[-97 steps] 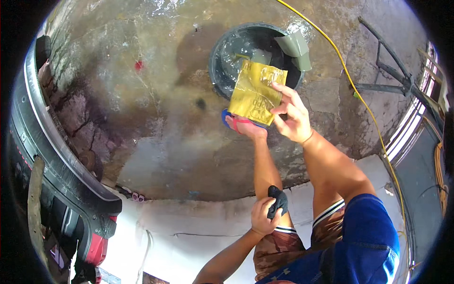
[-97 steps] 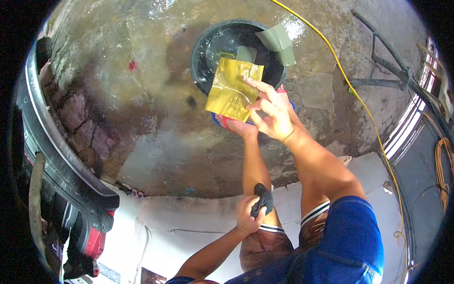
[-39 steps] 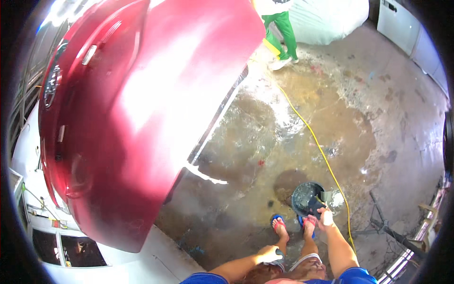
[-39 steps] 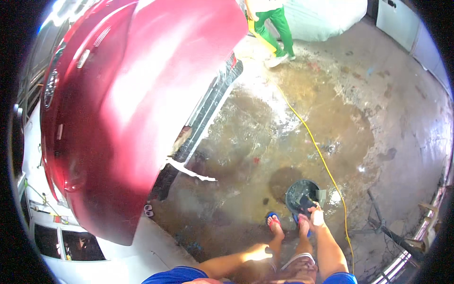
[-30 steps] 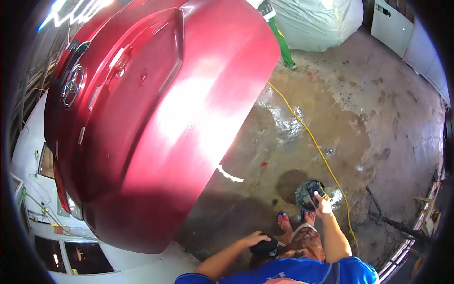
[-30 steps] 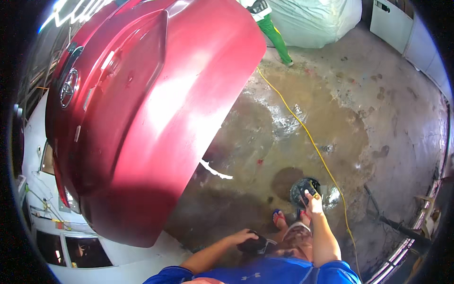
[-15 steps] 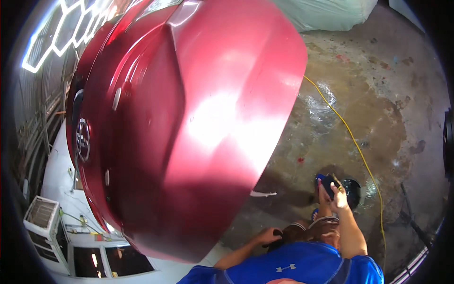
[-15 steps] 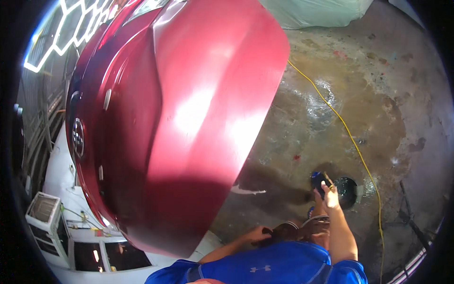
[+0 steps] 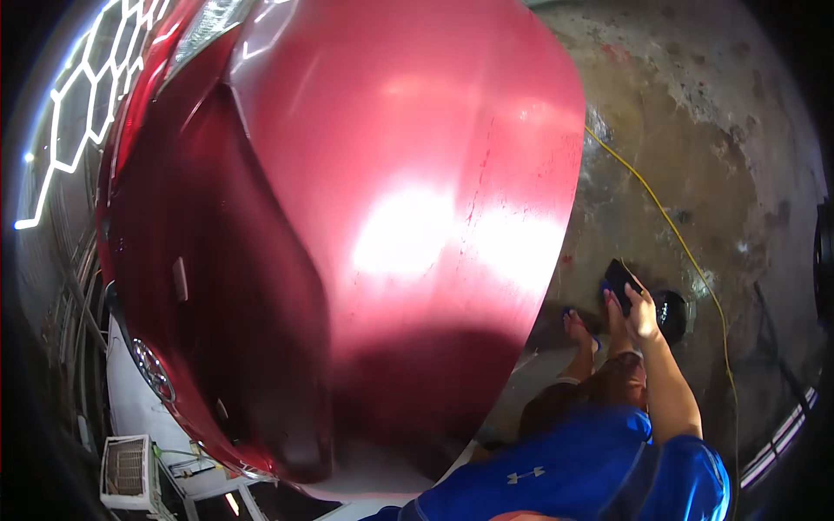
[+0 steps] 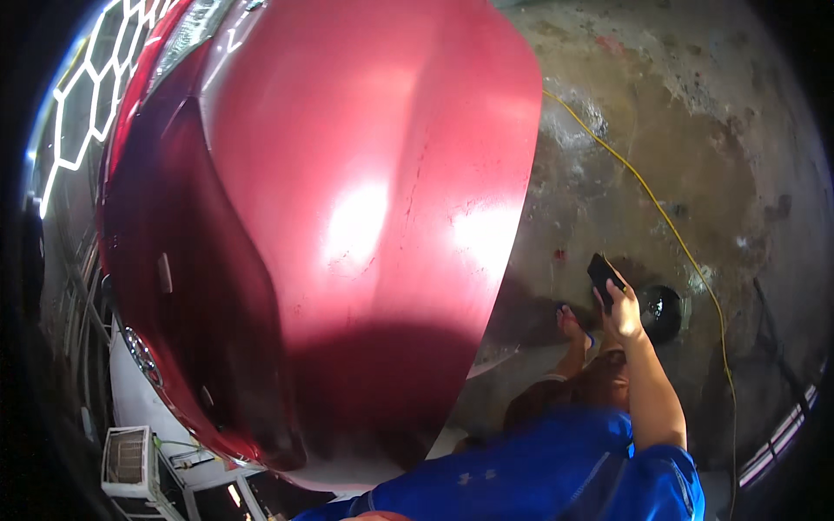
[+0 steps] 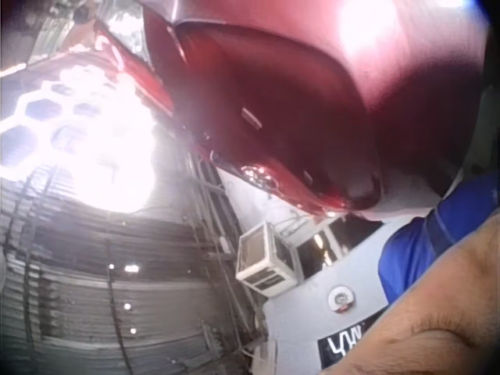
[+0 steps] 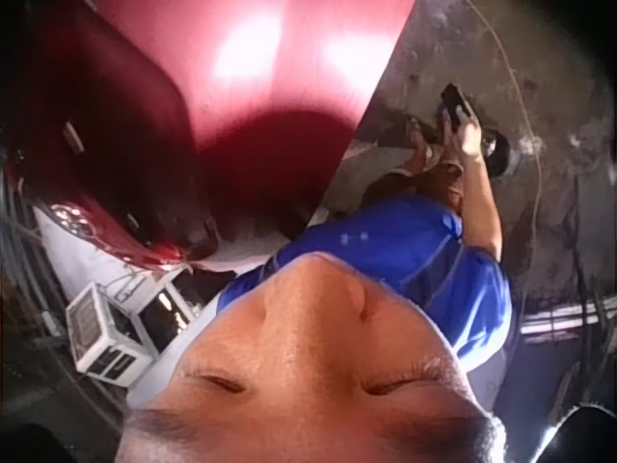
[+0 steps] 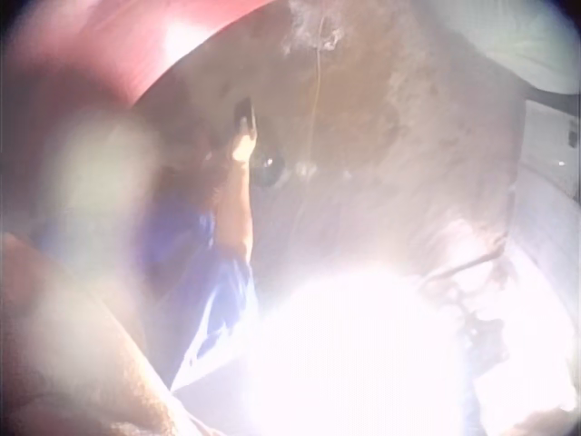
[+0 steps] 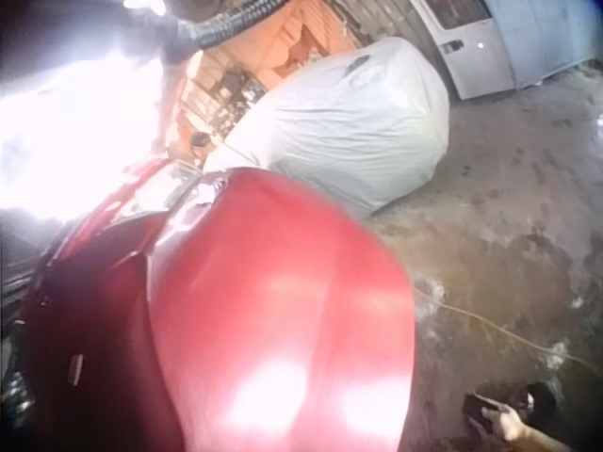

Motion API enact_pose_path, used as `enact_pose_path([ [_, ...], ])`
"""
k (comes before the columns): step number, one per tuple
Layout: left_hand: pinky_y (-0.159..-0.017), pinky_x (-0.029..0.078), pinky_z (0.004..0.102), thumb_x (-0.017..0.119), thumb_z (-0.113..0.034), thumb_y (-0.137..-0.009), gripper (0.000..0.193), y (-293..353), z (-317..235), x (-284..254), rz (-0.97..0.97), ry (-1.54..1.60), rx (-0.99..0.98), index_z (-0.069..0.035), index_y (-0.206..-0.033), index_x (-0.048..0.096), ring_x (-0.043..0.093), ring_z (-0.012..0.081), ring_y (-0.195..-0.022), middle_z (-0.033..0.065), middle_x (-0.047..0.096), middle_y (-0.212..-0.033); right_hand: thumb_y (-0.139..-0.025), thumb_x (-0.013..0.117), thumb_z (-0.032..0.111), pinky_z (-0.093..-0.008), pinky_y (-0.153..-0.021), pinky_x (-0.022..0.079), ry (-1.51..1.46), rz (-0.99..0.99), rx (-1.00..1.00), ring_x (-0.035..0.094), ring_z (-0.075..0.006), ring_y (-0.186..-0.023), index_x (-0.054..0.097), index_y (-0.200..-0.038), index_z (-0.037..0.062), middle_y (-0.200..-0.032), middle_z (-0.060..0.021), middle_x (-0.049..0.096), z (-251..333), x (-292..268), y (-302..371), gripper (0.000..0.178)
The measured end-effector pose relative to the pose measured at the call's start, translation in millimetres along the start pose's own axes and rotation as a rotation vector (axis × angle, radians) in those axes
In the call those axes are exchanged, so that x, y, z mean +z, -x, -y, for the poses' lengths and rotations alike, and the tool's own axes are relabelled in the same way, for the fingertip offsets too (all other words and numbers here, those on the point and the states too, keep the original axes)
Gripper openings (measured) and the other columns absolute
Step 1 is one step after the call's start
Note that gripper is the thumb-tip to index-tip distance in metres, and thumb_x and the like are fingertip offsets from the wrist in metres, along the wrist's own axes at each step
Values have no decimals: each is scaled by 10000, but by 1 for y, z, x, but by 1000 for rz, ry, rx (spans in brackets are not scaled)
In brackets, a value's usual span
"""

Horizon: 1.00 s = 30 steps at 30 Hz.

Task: The person sands a red car bumper with sandpaper and water from a bucket, then wipes the surface with a cloth.

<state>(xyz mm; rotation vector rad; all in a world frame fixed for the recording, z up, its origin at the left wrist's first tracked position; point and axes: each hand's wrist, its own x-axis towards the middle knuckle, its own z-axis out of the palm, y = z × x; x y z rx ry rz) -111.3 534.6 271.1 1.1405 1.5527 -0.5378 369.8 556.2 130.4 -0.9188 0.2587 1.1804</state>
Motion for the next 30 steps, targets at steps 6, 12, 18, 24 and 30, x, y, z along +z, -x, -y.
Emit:
enact_pose_path([
  [6, -949, 534, 421, 819, -448, -821, 639, 12, -10, -16, 8, 13, -47, -20, -1264, 651, 664, 282, -1106, 146, 707, -1177, -1067, 556, 219, -345, -981, 541, 66, -65, 39, 651, -167, -1127, 583, -1390, 38, -1215, -78, 687, -10, 22, -6, 371],
  [12, -951, 532, 418, 818, -439, -822, 635, 11, -20, -21, 11, 47, -48, -20, -1269, 651, 665, 281, -1107, 143, 707, -1187, -1079, 524, 268, -353, -943, 540, 28, -86, 102, 644, -155, -1097, 546, -1474, 129, -1260, -46, 667, -13, 9, -3, 419],
  [18, -954, 530, 414, 816, -430, -823, 630, -5, -25, -16, 21, 121, -6, -20, -1273, 652, 665, 279, -1109, 141, 707, -1196, -1073, 474, 225, -370, -895, 526, 4, -45, 74, 542, -163, -1218, 421, -1594, 226, -1481, -16, 520, 32, 44, -2, 524],
  [24, -956, 528, 411, 815, -420, -825, 626, -38, -52, -7, 28, 295, 55, -21, -1278, 652, 665, 278, -1110, 138, 707, -1206, -1054, 440, 229, -367, -854, 580, 109, 34, 55, 609, -230, -1220, 490, -1540, 169, -1437, -83, 583, 107, 86, -23, 492],
  [30, -958, 526, 408, 813, -411, -826, 622, -65, -108, 16, -10, 775, 27, -21, -1283, 652, 665, 277, -1111, 136, 707, -1215, -939, 610, -48, -440, -889, 639, 458, 346, 207, 661, -297, -1178, 549, -1443, 30, -1324, -174, 645, 179, 151, -77, 514],
])
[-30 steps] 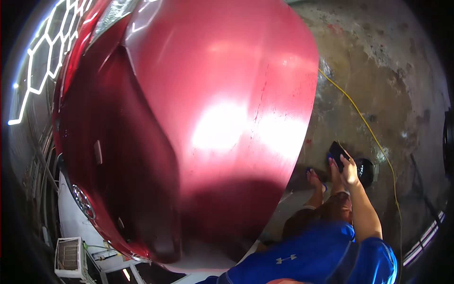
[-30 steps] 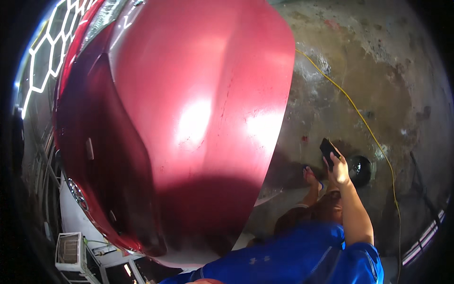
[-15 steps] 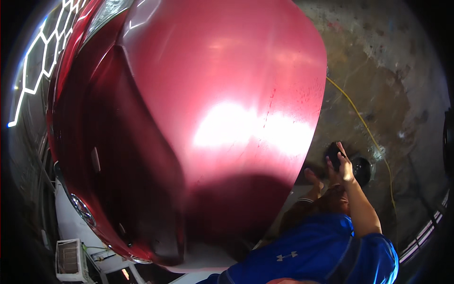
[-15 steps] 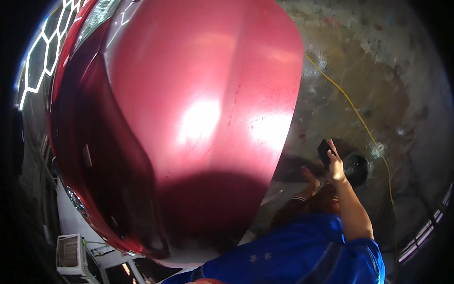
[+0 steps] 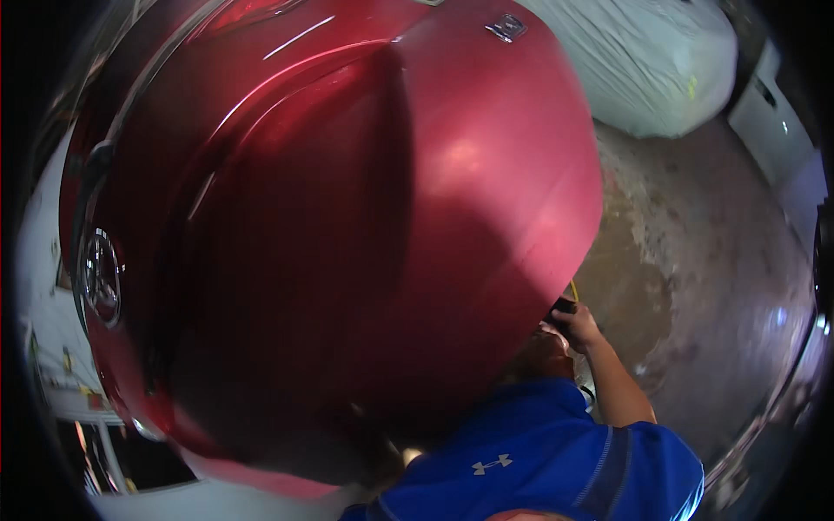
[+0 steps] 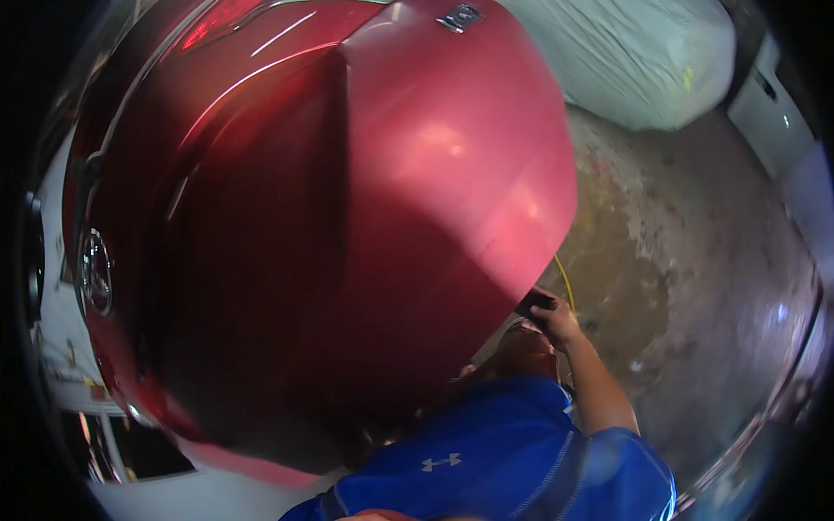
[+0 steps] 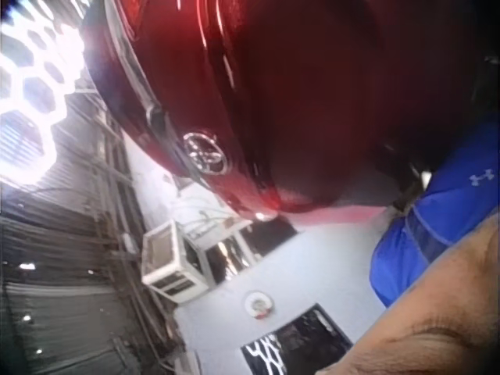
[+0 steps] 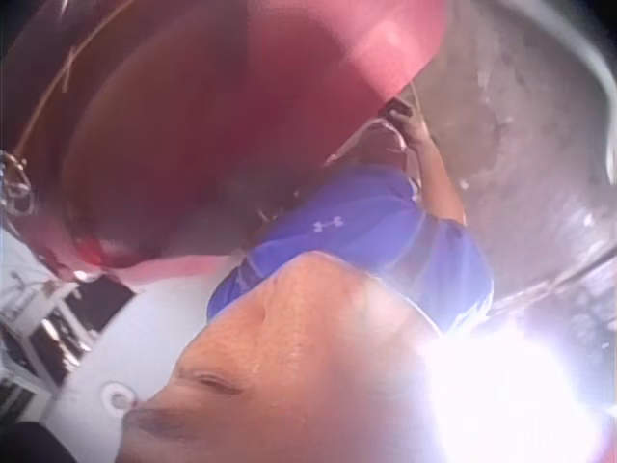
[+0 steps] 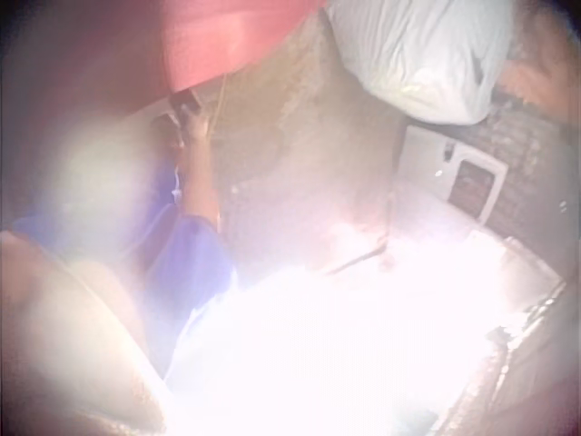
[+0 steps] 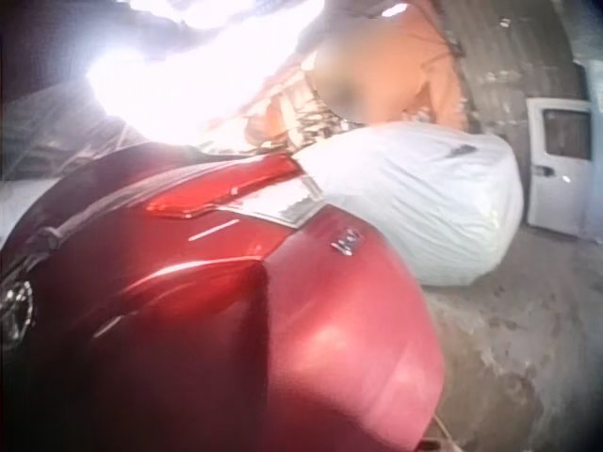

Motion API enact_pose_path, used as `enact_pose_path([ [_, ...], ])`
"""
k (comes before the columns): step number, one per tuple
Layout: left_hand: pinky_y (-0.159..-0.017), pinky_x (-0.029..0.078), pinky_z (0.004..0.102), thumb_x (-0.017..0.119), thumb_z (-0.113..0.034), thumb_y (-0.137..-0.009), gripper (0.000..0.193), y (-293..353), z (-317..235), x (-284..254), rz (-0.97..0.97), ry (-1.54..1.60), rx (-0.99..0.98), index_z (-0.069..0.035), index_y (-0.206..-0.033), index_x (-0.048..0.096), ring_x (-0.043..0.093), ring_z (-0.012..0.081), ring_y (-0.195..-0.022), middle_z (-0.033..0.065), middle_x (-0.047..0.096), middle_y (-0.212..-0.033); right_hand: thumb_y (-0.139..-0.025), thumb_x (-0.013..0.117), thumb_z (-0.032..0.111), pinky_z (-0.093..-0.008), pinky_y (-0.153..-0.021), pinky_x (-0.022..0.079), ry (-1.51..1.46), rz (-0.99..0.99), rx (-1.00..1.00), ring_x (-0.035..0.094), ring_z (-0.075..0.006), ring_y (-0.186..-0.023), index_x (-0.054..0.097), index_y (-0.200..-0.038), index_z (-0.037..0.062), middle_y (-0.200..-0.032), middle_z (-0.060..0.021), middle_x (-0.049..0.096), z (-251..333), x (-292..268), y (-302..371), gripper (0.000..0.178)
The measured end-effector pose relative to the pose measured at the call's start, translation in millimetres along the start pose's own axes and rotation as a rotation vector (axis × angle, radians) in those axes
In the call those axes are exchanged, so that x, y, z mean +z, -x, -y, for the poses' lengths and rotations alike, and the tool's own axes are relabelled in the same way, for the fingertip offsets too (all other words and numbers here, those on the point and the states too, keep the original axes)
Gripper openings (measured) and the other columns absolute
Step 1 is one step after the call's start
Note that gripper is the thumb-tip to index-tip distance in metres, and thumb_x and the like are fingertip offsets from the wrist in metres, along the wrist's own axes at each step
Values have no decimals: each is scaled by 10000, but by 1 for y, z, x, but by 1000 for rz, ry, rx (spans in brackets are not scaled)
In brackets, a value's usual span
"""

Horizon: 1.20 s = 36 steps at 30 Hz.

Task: The person sands a red car bumper with sandpaper and water from a bucket, then wipes the surface with a cloth.

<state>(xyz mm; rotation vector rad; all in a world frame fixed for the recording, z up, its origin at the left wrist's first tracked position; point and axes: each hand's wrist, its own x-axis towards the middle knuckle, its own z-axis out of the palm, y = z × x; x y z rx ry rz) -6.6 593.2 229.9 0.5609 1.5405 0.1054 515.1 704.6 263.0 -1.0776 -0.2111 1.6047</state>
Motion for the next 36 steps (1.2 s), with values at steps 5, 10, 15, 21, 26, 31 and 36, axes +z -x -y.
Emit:
enact_pose_path([
  [5, -960, 524, 405, 812, -403, -828, 618, -29, 12, 114, -39, 610, 6, -22, -1287, 653, 665, 276, -1112, 133, 707, -1223, -941, 629, -36, -412, -879, 618, 638, 256, 161, 631, -258, -1225, 562, -1402, 11, -1317, -157, 649, 34, -32, -94, 468],
  [10, -977, 514, 371, 787, -447, -829, 667, -8, -47, 284, 180, 892, -12, -32, -1330, 644, 648, 258, -1151, 126, 688, -1279, -967, 632, 67, -406, -988, 534, 1040, 503, 296, 611, -258, -1254, 572, -1402, 5, -1330, -161, 657, 84, -50, -137, 444],
  [15, -932, 521, 386, 817, -365, -770, 597, -37, -49, 431, -200, 236, 287, -30, -1252, 710, 658, 235, -1062, 125, 737, -1137, -993, 635, 169, -400, -1097, 450, 1457, 861, 395, 590, -257, -1283, 581, -1403, -1, -1343, -165, 664, 71, -49, -138, 448],
  [21, -848, 549, 356, 751, -220, -826, 378, -93, -47, 565, 85, 666, 387, 0, -1133, 730, 701, 210, -922, 93, 753, -983, -1022, 549, 213, -426, -976, 516, 1796, 1435, 282, 652, -281, -1181, 561, -1447, 24, -1279, -196, 687, -20, -110, -141, 465],
  [26, -828, 564, 362, 686, -179, -845, 351, -61, -13, 657, 316, 1281, 278, 20, -1134, 701, 710, 220, -865, 84, 728, -949, -1015, 564, 259, -420, -848, 530, 2002, 1755, 245, 648, -290, -1042, 516, -1478, 46, -1168, -227, 661, -72, -175, -129, 512],
  [31, -901, 517, 389, 623, -223, -908, 411, -59, -27, 790, 607, 1715, 352, 46, -1216, 652, 666, 251, -959, 113, 693, -1057, -1024, 565, 268, -326, -720, 520, 1200, 1462, 1220, 570, -219, -845, 456, -1520, 59, -931, -137, 567, -177, -316, -191, 549],
  [36, -985, 438, 401, 577, -294, -947, 479, -168, -47, 884, 258, 2050, 211, 51, -1276, 615, 587, 277, -1084, 143, 633, -1178, -1008, 560, 122, -466, -1212, 357, 1646, 2275, -95, 370, -436, -1486, 539, -1460, 79, -1552, -248, 463, -302, -315, -91, 454],
])
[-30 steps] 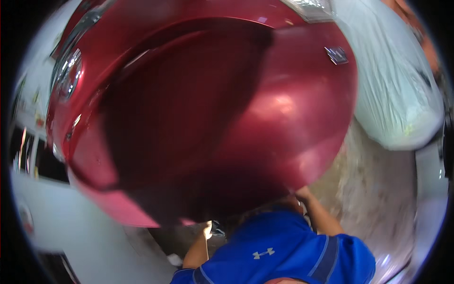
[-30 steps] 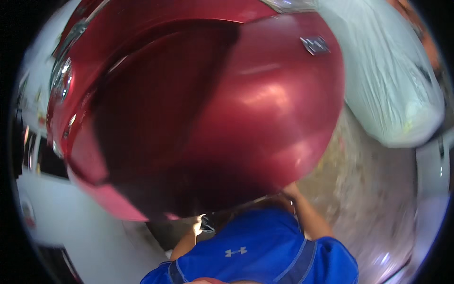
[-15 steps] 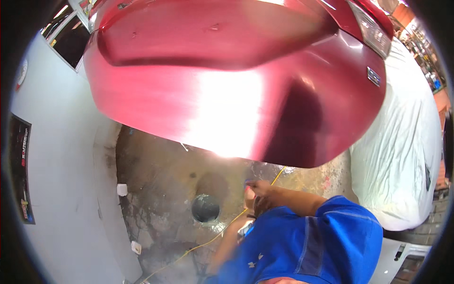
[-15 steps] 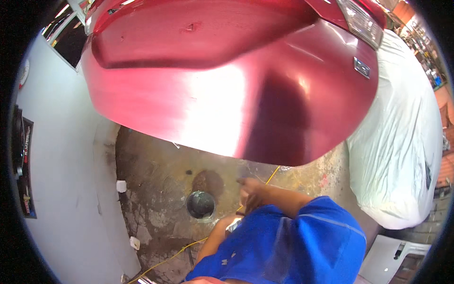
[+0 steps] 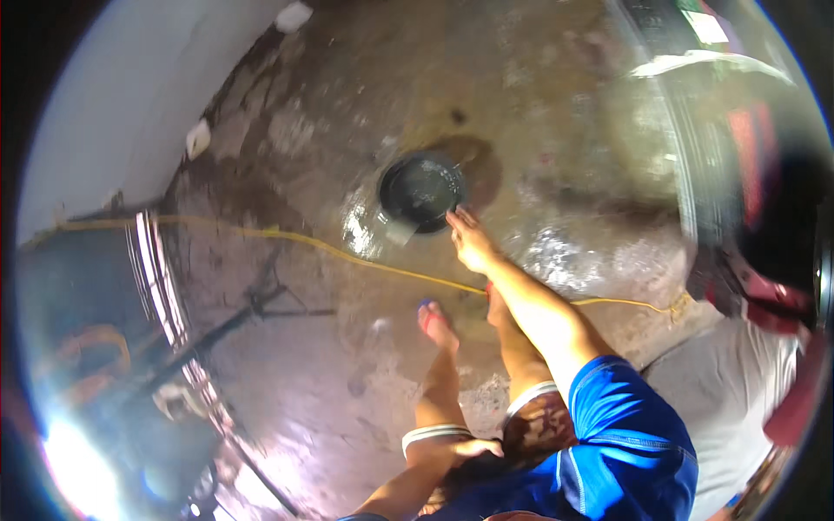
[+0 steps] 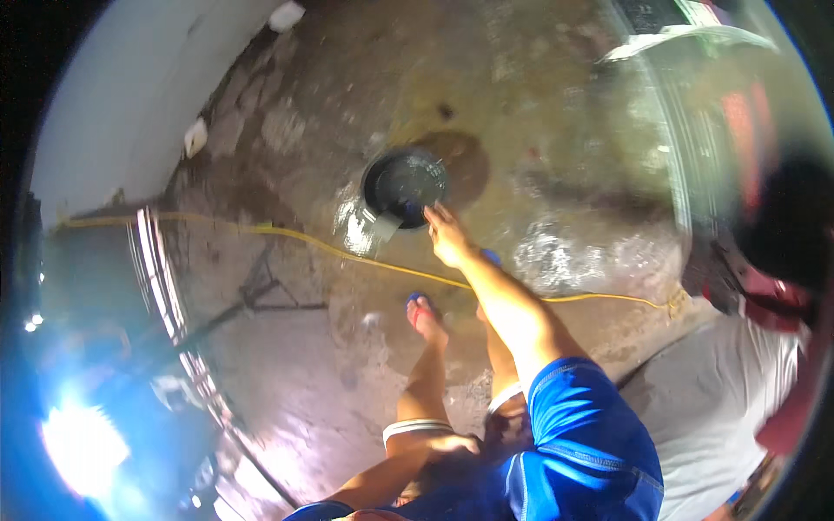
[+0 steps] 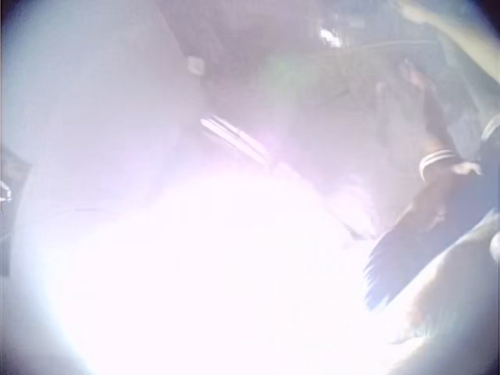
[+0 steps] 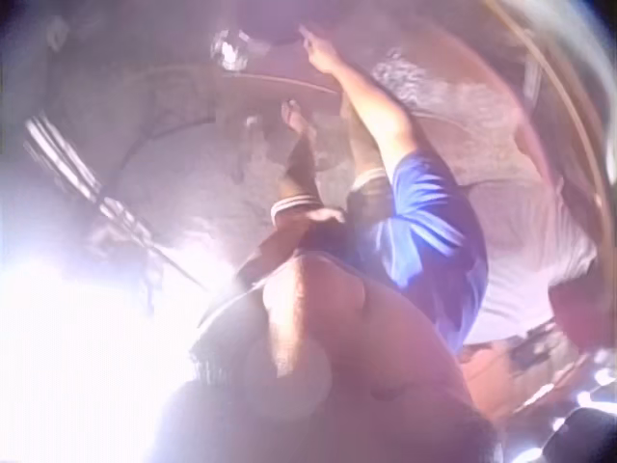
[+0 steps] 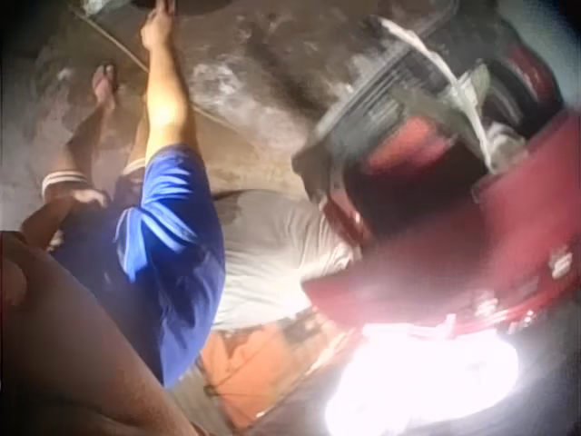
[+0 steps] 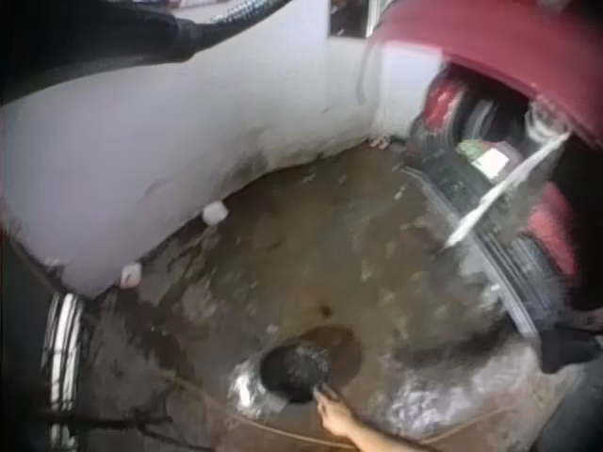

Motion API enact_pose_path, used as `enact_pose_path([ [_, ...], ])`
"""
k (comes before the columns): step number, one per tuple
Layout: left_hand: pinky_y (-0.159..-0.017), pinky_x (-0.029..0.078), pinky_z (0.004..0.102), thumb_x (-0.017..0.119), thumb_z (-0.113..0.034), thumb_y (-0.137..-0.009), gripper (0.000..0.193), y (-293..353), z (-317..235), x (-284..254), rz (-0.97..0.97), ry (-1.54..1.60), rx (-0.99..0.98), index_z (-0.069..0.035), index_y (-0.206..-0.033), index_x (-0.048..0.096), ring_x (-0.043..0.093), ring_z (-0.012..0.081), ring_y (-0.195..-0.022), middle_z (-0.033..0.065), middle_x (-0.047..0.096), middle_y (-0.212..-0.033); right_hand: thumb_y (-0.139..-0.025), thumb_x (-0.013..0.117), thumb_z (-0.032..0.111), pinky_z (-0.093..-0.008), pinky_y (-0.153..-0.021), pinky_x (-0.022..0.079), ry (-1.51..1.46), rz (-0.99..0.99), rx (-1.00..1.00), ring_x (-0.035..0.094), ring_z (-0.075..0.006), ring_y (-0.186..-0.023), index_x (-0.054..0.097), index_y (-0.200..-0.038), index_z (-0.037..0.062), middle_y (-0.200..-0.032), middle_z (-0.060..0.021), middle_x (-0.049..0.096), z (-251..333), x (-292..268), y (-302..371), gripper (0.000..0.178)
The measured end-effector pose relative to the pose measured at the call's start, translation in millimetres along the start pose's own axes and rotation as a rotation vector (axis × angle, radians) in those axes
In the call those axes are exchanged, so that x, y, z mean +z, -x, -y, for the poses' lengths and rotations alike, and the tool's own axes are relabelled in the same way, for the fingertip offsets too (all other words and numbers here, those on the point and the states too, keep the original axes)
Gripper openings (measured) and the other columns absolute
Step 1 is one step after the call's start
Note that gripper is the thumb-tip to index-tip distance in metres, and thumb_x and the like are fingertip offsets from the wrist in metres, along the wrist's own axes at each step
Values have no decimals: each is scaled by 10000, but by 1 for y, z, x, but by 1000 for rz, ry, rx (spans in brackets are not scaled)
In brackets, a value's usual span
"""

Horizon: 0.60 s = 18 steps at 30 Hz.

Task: The person sands a red car bumper with sandpaper and water from a bucket, then wipes the surface with a cloth.

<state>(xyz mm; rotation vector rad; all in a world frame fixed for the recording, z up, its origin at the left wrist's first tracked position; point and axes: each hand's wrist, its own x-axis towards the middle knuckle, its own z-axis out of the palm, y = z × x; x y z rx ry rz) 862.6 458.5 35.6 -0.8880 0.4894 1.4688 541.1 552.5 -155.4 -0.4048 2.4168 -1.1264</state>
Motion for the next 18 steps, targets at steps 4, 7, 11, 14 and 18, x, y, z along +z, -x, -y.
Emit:
enact_pose_path([
  [4, -1053, 375, 411, 539, -350, -978, 535, -144, -32, -75, -520, -49, 367, 55, -1324, 586, 525, 298, -1184, 167, 585, -1275, -986, 550, 178, -499, -1250, 285, 521, 228, -91, 291, -429, -1524, 470, -1539, 125, -1622, -200, 379, -43, 34, -135, 561],
  [7, -1104, 328, 418, 511, -393, -1001, 578, -224, -54, -132, -959, -95, 505, 58, -1360, 564, 477, 313, -1260, 185, 549, -1347, -997, 520, 214, -508, -1276, 197, 688, 402, 127, 181, -387, -1580, 308, -1629, 150, -1706, -168, 218, -73, 79, -166, 670],
  [11, -1172, 265, 428, 474, -449, -1033, 637, -278, -103, -176, -1292, -161, 597, 62, -1408, 535, 415, 334, -1360, 210, 501, -1444, -1038, 370, 284, -541, -1286, 110, 819, 551, 385, 134, -374, -1597, 123, -1679, 180, -1746, -153, 61, -126, 105, -157, 694],
  [14, -1223, 217, 436, 446, -492, -1056, 682, -300, -127, -176, -1329, -174, 626, 65, -1444, 513, 368, 349, -1435, 228, 464, -1517, -1035, 356, 342, -566, -1281, 101, 740, 698, 622, 169, -374, -1589, 272, -1649, 146, -1729, -158, 162, -149, 102, -127, 650],
  [18, -1242, 188, 439, 429, -531, -1070, 710, -275, -86, -198, -1414, -166, 570, 60, -1457, 503, 337, 358, -1468, 238, 442, -1551, -1017, 334, 346, -580, -1269, 164, 596, 1020, 548, 320, -373, -1539, 424, -1574, 79, -1635, -181, 388, -98, 129, -61, 624],
])
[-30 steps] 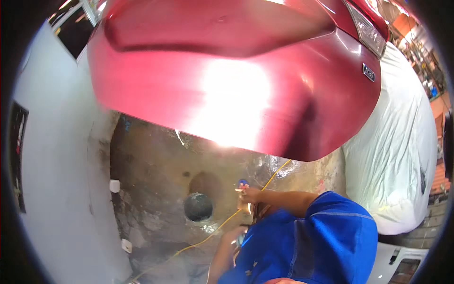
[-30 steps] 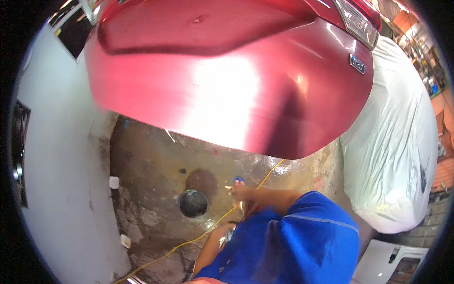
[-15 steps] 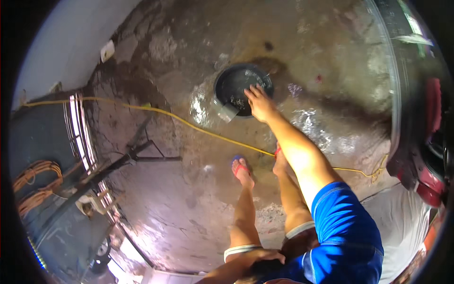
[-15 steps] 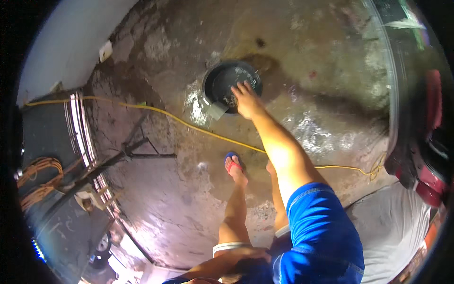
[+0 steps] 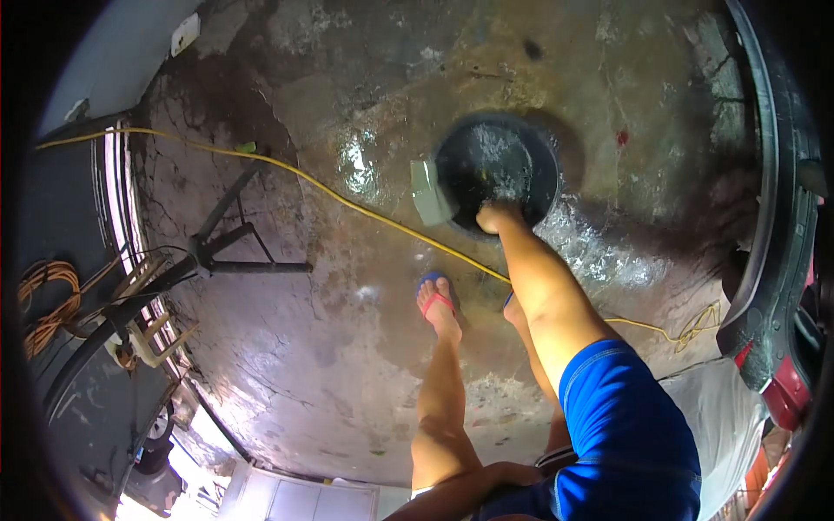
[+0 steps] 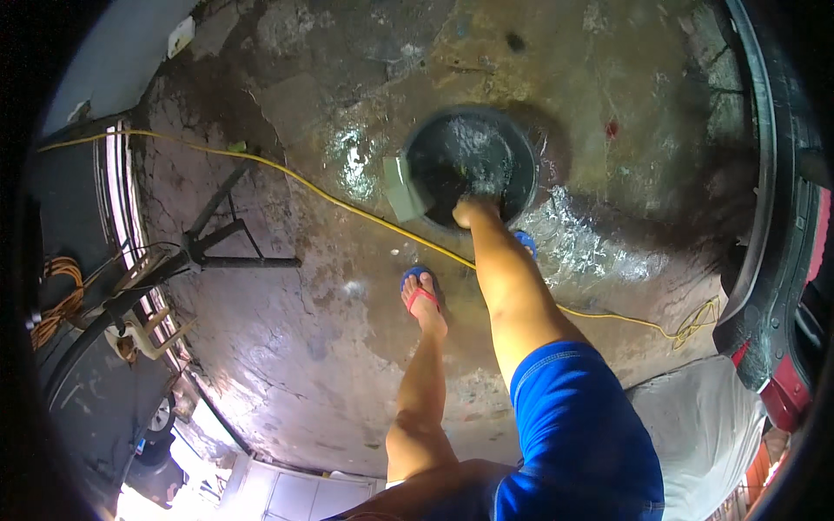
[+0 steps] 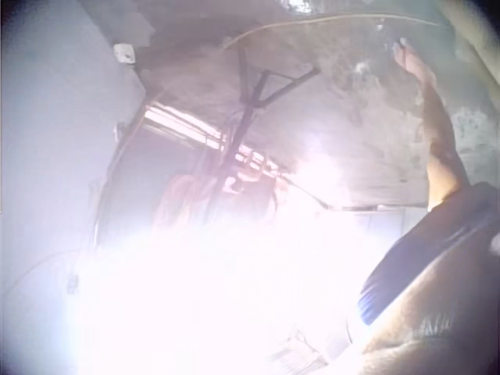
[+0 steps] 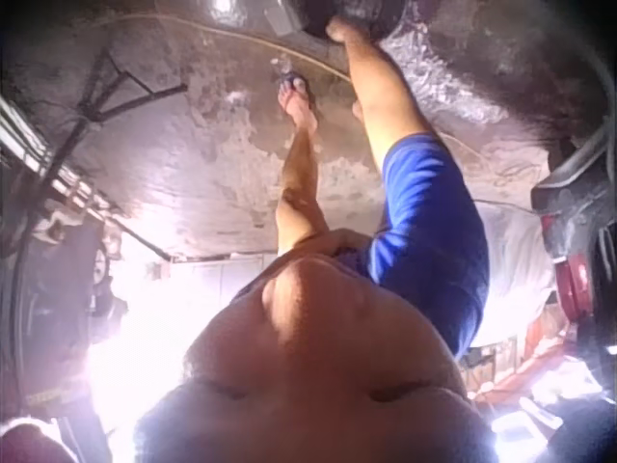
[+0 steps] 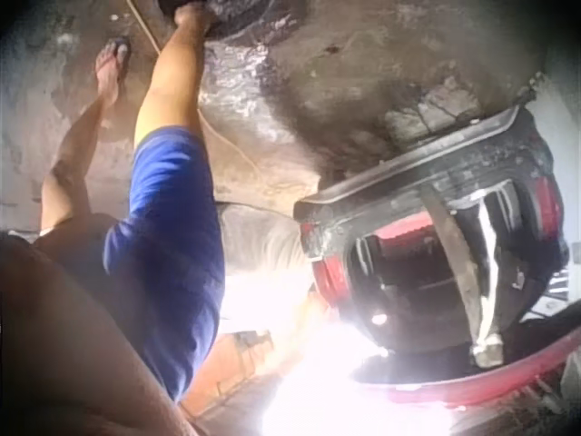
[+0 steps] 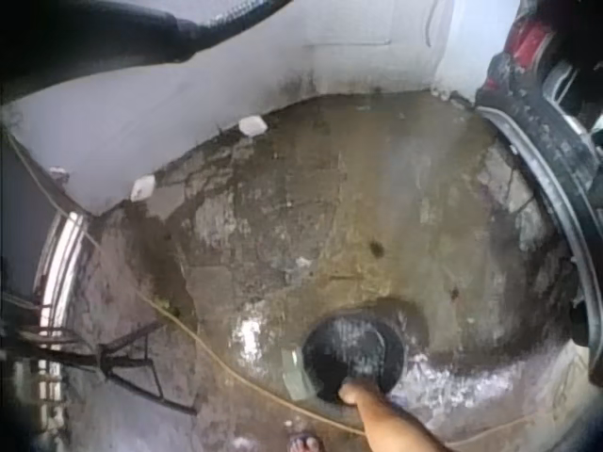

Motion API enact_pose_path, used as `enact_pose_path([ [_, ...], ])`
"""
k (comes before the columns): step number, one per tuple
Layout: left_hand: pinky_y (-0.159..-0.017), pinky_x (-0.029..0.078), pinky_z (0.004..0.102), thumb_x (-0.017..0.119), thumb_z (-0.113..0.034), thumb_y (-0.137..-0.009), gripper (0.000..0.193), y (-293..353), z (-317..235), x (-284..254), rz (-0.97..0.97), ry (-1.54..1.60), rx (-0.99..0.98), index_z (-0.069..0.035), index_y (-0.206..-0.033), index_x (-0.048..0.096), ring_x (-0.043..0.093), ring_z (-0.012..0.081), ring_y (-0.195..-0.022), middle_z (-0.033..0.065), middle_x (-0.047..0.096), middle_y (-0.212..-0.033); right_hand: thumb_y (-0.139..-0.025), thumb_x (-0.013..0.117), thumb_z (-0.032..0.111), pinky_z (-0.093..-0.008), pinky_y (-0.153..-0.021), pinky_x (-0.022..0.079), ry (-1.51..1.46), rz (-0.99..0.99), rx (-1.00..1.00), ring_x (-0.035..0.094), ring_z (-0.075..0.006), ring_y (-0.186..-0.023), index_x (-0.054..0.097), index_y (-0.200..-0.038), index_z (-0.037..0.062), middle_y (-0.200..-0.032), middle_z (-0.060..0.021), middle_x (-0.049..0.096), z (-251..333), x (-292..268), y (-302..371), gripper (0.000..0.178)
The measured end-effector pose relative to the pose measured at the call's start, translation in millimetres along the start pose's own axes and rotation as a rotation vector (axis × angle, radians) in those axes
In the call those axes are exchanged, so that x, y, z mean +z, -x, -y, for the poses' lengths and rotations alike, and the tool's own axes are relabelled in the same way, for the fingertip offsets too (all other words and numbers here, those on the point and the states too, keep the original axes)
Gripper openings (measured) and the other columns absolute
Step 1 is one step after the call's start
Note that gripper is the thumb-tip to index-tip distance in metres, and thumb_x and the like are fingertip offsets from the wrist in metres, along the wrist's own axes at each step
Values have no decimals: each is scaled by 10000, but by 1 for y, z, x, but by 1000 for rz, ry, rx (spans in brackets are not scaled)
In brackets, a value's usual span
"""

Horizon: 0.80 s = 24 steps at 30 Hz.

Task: The person sands a red car bumper with sandpaper and water from a bucket, then wipes the surface with a cloth.

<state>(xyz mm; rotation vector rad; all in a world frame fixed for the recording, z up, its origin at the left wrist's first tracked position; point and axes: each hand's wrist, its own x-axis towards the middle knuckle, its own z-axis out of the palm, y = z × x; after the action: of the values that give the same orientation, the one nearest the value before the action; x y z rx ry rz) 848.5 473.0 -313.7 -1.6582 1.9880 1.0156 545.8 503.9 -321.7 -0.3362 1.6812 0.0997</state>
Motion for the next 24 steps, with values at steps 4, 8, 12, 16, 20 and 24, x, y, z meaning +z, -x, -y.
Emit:
enact_pose_path([
  [4, -1112, 259, 424, 474, -519, -1032, 644, 74, -22, -37, 270, 96, 27, 29, -1363, 550, 401, 329, -1298, 204, 497, -1394, -1039, 348, 404, -491, -1259, 257, -166, -189, 49, 403, -345, -1497, 459, -1548, 61, -1632, -153, 396, -47, 66, 11, 623],
  [8, -983, 331, 409, 519, -506, -995, 580, 186, -47, -95, 800, 167, -32, -2, -1270, 597, 466, 301, -1129, 171, 553, -1237, -1072, 415, 313, -451, -1178, 381, -739, -503, -255, 517, -310, -1399, 430, -1569, 76, -1575, -128, 500, -137, 141, 51, 550],
  [12, -853, 402, 393, 563, -494, -957, 517, 282, -37, -177, 1305, 63, -306, -33, -1177, 644, 531, 272, -959, 138, 608, -1080, -1059, 548, 333, -483, -1095, 431, -1748, -184, -298, 464, -243, -1374, 366, -1604, 122, -1614, -76, 391, -94, 156, 223, 612],
  [16, -724, 473, 378, 608, -481, -920, 456, 341, -64, -212, 1672, -331, -507, -64, -1083, 692, 595, 244, -790, 104, 663, -923, -1056, 614, 318, -529, -1130, 466, -1891, 28, -492, 471, -280, -1405, 383, -1561, 37, -1591, -113, 390, -120, 180, 358, 622],
  [20, -595, 545, 363, 652, -469, -882, 399, 370, -101, -210, 1730, -624, -587, -95, -990, 739, 660, 215, -620, 71, 718, -766, -1070, 551, 368, -506, -1123, 455, -1479, -383, -384, 552, -311, -1339, 476, -1520, 40, -1454, -178, 564, -133, 179, 477, 562],
  [24, -630, 567, 401, 712, -395, -833, 351, 419, -173, -231, 1650, -688, -616, -69, -960, 734, 656, 249, -616, 82, 713, -761, -1087, 429, 464, -563, -1169, 309, -888, -696, -302, 454, -425, -1396, 472, -1561, 177, -1475, -254, 541, -153, 214, 519, 555],
])
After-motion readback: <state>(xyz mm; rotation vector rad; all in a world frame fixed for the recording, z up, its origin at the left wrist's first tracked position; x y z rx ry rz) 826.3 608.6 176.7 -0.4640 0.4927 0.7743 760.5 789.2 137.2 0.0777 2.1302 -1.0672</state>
